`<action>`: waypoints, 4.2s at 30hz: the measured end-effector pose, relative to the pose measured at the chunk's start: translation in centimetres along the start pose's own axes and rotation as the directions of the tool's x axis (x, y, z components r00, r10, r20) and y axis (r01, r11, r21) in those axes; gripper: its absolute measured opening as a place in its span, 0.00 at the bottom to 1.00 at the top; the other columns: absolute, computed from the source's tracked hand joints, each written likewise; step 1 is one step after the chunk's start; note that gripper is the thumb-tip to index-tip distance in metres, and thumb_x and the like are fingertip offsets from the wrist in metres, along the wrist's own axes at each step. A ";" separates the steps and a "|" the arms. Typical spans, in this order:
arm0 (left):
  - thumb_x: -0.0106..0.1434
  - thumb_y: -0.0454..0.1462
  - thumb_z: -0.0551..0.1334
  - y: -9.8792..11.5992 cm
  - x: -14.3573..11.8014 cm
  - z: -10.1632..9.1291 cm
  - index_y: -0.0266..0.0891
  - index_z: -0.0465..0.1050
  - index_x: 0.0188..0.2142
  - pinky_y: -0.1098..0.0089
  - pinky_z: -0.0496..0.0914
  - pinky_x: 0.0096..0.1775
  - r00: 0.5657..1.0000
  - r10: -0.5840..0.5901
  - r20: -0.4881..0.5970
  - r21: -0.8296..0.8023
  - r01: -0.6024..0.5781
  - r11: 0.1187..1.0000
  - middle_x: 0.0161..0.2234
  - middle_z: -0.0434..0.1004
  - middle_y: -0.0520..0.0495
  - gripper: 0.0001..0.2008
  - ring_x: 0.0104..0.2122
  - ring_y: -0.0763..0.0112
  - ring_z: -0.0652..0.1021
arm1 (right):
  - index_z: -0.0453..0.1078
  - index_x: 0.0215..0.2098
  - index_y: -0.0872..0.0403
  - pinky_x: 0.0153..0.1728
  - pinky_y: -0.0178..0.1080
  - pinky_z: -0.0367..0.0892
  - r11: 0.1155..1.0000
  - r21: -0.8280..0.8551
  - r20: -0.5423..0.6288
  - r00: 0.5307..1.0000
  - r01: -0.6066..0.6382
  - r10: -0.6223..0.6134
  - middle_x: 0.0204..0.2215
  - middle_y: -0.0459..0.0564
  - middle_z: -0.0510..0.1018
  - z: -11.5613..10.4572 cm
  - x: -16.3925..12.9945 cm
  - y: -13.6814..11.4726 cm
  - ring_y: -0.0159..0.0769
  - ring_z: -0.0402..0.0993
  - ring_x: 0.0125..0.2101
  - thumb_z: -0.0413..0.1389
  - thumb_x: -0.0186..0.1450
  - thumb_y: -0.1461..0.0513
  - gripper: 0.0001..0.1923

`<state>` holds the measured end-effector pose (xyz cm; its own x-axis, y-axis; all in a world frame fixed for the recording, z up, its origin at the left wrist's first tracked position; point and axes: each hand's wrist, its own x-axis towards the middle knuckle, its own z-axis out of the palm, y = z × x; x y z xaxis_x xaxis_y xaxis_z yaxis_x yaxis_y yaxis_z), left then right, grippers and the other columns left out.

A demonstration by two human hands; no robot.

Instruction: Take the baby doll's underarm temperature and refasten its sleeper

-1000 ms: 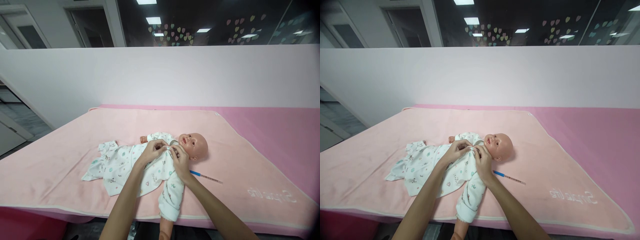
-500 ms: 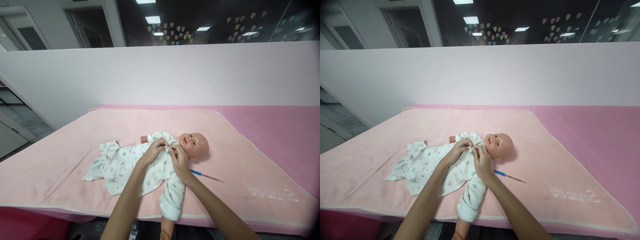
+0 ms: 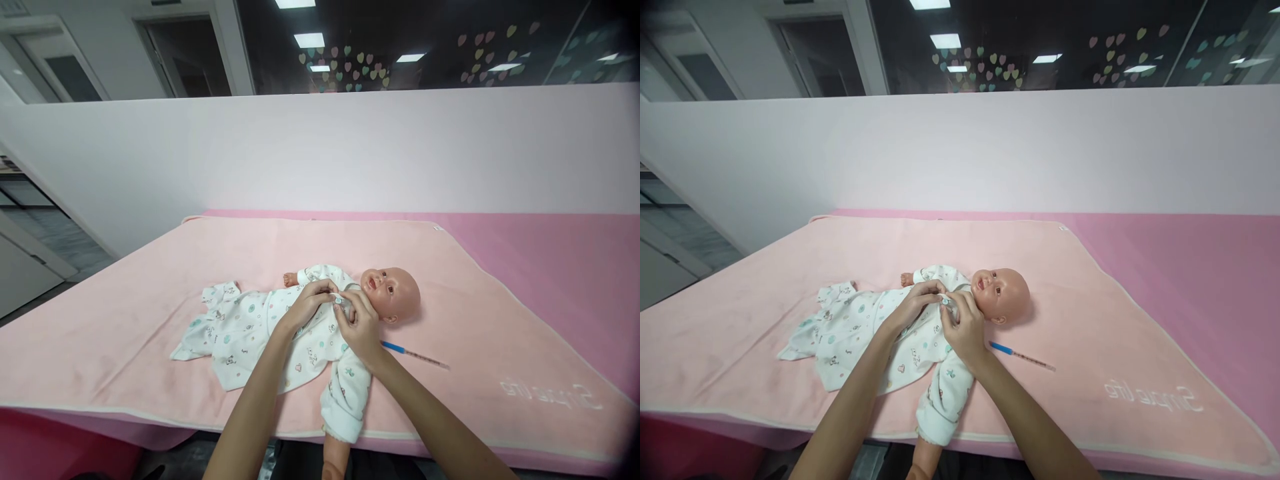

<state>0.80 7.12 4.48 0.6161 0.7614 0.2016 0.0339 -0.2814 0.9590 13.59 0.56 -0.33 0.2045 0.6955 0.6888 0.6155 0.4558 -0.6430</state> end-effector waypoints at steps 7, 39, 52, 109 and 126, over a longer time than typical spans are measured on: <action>0.54 0.35 0.58 0.0 -0.1 0.0 0.35 0.67 0.28 0.72 0.63 0.35 1.000 -0.015 -0.022 -0.048 0.014 0.999 0.27 0.68 0.51 0.04 0.30 0.72 0.69 | 0.69 0.44 0.52 0.36 0.37 0.68 0.993 -0.091 0.003 0.997 0.081 -0.081 0.34 0.51 0.74 0.2 0.2 0.2 0.35 0.71 0.33 0.48 0.66 0.61 0.11; 0.64 0.37 0.51 -2.1 -7.7 3.7 0.38 0.68 0.49 0.60 0.57 0.51 0.799 0.449 -0.399 0.815 0.084 0.574 0.46 0.73 0.41 0.16 0.48 0.60 0.69 | 0.64 0.54 0.55 0.36 0.36 0.70 0.931 -0.244 0.196 0.954 0.271 -0.227 0.51 0.55 0.71 1.7 -2.0 -1.8 0.38 0.72 0.44 0.41 0.65 0.67 0.21; 0.64 0.38 0.53 -2.8 -7.6 3.9 0.41 0.70 0.43 0.62 0.59 0.49 0.731 0.591 -0.342 0.900 0.073 0.431 0.43 0.74 0.45 0.11 0.43 0.66 0.72 | 0.68 0.37 0.54 0.36 0.34 0.65 0.979 -0.137 0.062 0.988 0.148 -0.141 0.34 0.51 0.72 1.3 -2.2 -2.1 0.34 0.69 0.36 0.43 0.68 0.61 0.12; 0.65 0.39 0.52 -3.0 -7.5 4.4 0.41 0.70 0.39 0.61 0.59 0.43 0.752 0.588 -0.299 0.943 0.137 0.304 0.40 0.74 0.45 0.10 0.39 0.64 0.70 | 0.64 0.50 0.55 0.43 0.45 0.68 0.971 -0.224 0.126 0.990 0.083 -0.055 0.48 0.52 0.69 1.4 -2.1 -0.9 0.36 0.69 0.43 0.52 0.65 0.56 0.16; 0.64 0.37 0.51 -3.7 -6.9 4.3 0.41 0.68 0.39 0.61 0.59 0.40 0.770 0.574 -0.280 0.956 0.168 0.242 0.40 0.74 0.44 0.08 0.38 0.61 0.70 | 0.68 0.42 0.59 0.41 0.38 0.64 0.960 -0.272 0.144 0.989 0.060 -0.021 0.40 0.53 0.74 1.9 -1.9 -1.5 0.34 0.70 0.39 0.45 0.68 0.60 0.13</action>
<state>-0.22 0.37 -1.30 0.2731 0.5882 0.7612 0.8637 -0.4983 0.0752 10.87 -0.44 -1.34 0.0800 0.7585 0.6467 0.8105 0.3282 -0.4852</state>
